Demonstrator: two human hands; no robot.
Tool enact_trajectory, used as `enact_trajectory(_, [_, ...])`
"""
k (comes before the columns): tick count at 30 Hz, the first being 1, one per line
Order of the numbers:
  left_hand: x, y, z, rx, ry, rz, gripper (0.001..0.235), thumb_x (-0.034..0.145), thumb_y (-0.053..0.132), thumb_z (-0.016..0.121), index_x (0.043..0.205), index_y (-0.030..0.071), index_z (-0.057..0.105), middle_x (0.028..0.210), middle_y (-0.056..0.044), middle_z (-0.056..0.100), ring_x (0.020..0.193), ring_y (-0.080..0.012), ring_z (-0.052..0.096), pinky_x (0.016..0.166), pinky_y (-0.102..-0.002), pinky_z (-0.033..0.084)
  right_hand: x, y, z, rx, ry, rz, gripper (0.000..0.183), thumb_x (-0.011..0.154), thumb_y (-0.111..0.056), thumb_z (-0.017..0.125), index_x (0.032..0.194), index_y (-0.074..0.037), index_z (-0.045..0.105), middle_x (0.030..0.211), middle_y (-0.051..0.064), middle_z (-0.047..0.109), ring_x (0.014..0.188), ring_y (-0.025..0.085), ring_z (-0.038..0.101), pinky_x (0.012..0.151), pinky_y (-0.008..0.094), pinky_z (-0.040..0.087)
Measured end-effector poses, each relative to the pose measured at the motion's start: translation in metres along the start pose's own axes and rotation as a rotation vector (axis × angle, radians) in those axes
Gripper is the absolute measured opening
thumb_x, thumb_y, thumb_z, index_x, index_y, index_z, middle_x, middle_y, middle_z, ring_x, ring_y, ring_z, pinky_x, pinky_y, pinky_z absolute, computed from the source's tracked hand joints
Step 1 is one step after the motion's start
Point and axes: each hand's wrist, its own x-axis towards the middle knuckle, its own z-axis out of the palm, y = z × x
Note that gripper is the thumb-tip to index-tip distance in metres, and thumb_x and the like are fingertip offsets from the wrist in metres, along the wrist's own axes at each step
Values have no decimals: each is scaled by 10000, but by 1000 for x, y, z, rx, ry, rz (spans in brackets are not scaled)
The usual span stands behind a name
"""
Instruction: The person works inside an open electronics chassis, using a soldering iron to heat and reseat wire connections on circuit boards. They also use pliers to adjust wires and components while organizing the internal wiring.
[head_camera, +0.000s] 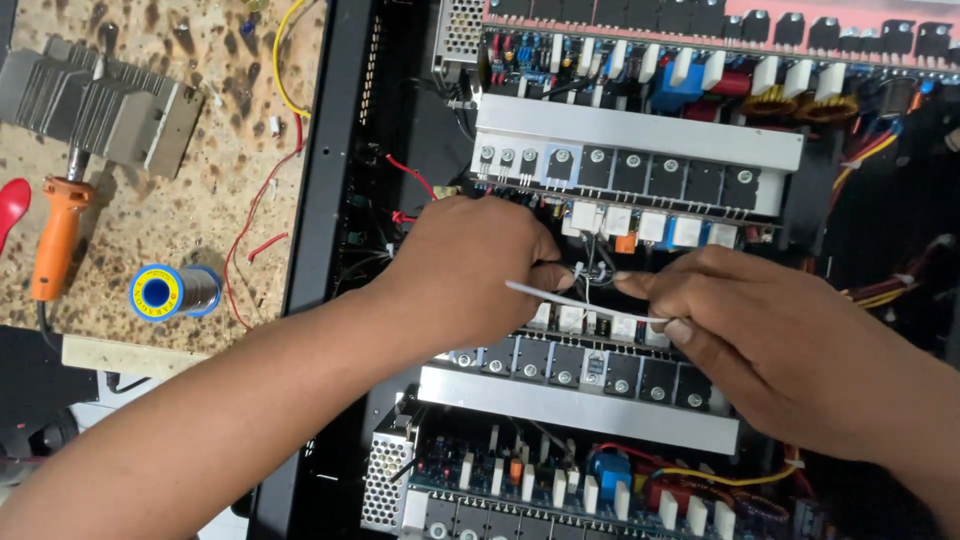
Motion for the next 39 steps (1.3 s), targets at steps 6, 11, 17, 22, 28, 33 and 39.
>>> enact_trajectory(6, [0, -1, 2, 17, 10, 11, 431, 1018, 455, 633, 644, 247, 692, 626, -16, 680, 710, -331, 647, 755, -442, 460, -2, -4, 7, -134, 29, -84, 324, 1007, -304, 474, 1308, -208, 547, 1373, 69, 557, 1102, 297, 625, 776, 496, 624])
enact_trajectory(11, [2, -3, 4, 23, 32, 37, 428, 1008, 434, 646, 632, 236, 693, 608, -43, 664, 693, -350, 637, 735, -453, 465, -1, -7, 10, -144, 115, -185, 233, 993, -220, 530, 1203, -128, 572, 1397, 128, 554, 1234, 345, 555, 919, 531, 581])
enact_trajectory(17, [4, -5, 8, 5, 53, 54, 354, 983, 419, 633, 705, 244, 763, 698, -39, 730, 761, -358, 662, 750, -474, 478, 1, -7, 16, -226, 153, -301, 196, 1005, -143, 483, 1164, -46, 545, 1455, 173, 560, 1231, 364, 515, 924, 482, 547])
enact_trajectory(22, [4, -3, 8, 43, 53, 50, 428, 1011, 438, 613, 648, 243, 726, 681, -9, 718, 756, -328, 665, 777, -469, 479, 2, -8, 17, -173, 110, -239, 193, 999, -158, 506, 1155, -51, 544, 1482, 186, 540, 1209, 381, 524, 867, 530, 539])
enact_trajectory(28, [-1, 0, 3, 86, 27, 49, 389, 1008, 452, 595, 705, 257, 740, 723, -10, 736, 786, -349, 677, 741, -482, 487, -3, -3, 20, -148, 124, -235, 240, 1030, -160, 424, 1231, -76, 524, 1521, 140, 513, 1288, 377, 502, 935, 540, 553])
enact_trajectory(33, [-4, 4, -4, 42, 1, 22, 426, 1018, 420, 585, 651, 248, 719, 702, 8, 734, 764, -307, 683, 726, -444, 495, 2, -10, 13, -104, -44, -41, 410, 1008, -176, 475, 1410, -110, 426, 1390, 84, 549, 1254, 314, 504, 830, 484, 573])
enact_trajectory(39, [-4, -1, -2, -5, 23, 32, 306, 968, 358, 635, 708, 239, 744, 685, -10, 724, 716, -342, 664, 742, -474, 490, 3, -15, -4, 113, -106, 150, 599, 1005, -276, 425, 1601, -314, 381, 1292, -9, 589, 746, 258, 709, 658, 464, 558])
